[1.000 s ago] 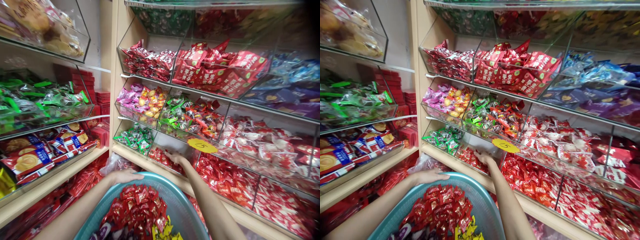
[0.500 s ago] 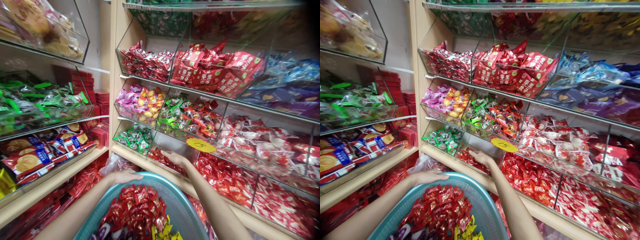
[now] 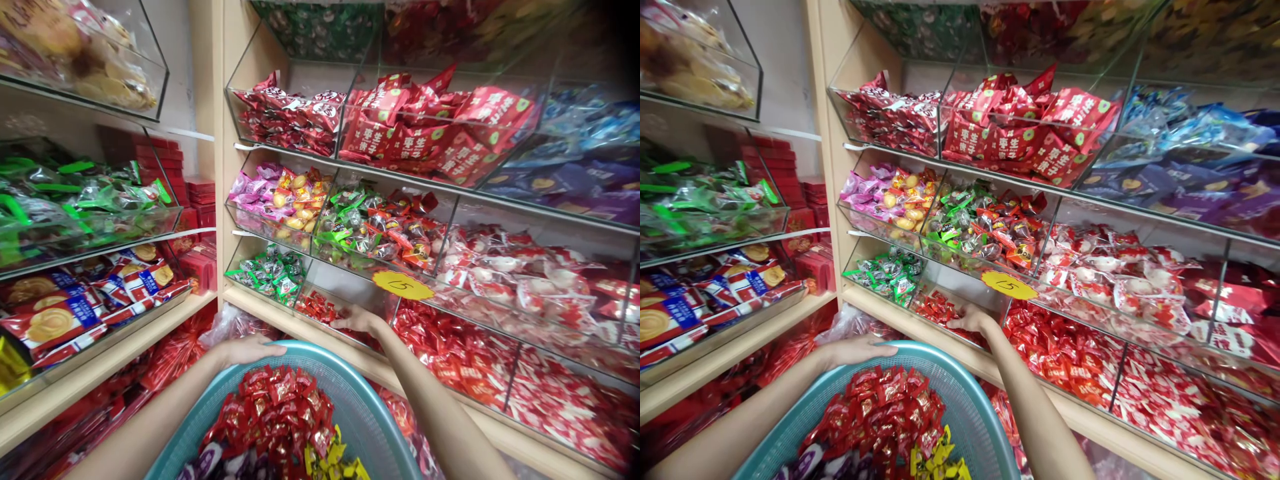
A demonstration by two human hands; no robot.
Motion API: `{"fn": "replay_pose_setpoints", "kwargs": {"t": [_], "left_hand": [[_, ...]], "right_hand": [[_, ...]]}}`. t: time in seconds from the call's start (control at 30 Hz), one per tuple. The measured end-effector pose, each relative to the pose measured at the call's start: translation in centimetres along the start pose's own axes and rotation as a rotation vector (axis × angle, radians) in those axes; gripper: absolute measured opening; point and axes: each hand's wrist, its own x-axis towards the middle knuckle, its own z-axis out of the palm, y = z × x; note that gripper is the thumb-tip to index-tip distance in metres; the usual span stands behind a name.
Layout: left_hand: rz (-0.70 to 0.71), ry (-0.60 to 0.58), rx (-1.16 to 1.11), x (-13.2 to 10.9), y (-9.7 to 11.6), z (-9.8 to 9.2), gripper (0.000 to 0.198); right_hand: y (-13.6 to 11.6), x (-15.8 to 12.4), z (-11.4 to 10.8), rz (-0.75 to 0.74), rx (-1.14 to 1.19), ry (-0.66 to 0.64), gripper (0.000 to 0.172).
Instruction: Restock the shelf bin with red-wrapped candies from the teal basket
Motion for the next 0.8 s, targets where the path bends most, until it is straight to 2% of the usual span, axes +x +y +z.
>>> {"fn": "replay_pose_setpoints", "kwargs": {"t": [0.17,0.37,0.53,0.7,0.8], "left_hand": [[-0.005,-0.009,-0.008,-0.22,0.48,0.07,0.062],[0.004,-0.042,-0.053,-0.52,0.68,0.15,0.061],[-0.013,-0.018,-0.045,-0.49,0.74,0.11,0.063],[0.016,-0.07,-0.117,-0.38,0.64,0.19,0.059],[0.019,-0.074,-0.132,-0.46,0.62,0.26,0.058]], "right_hand": [[0.09,-0.32,0.6,0.021,0.056,0.016,0.033],[0.13,-0.19,0.52,0.028,0.127,0.021,0.031],[0.13,-0.1,0.76,0.036,0.197,0.087,0.028],[-0.12,-0.44,0.86,0.049,0.304,0.144,0.018],[-0.38,-0.44,0.97,0.077,0.367,0.196,0.02]]}}
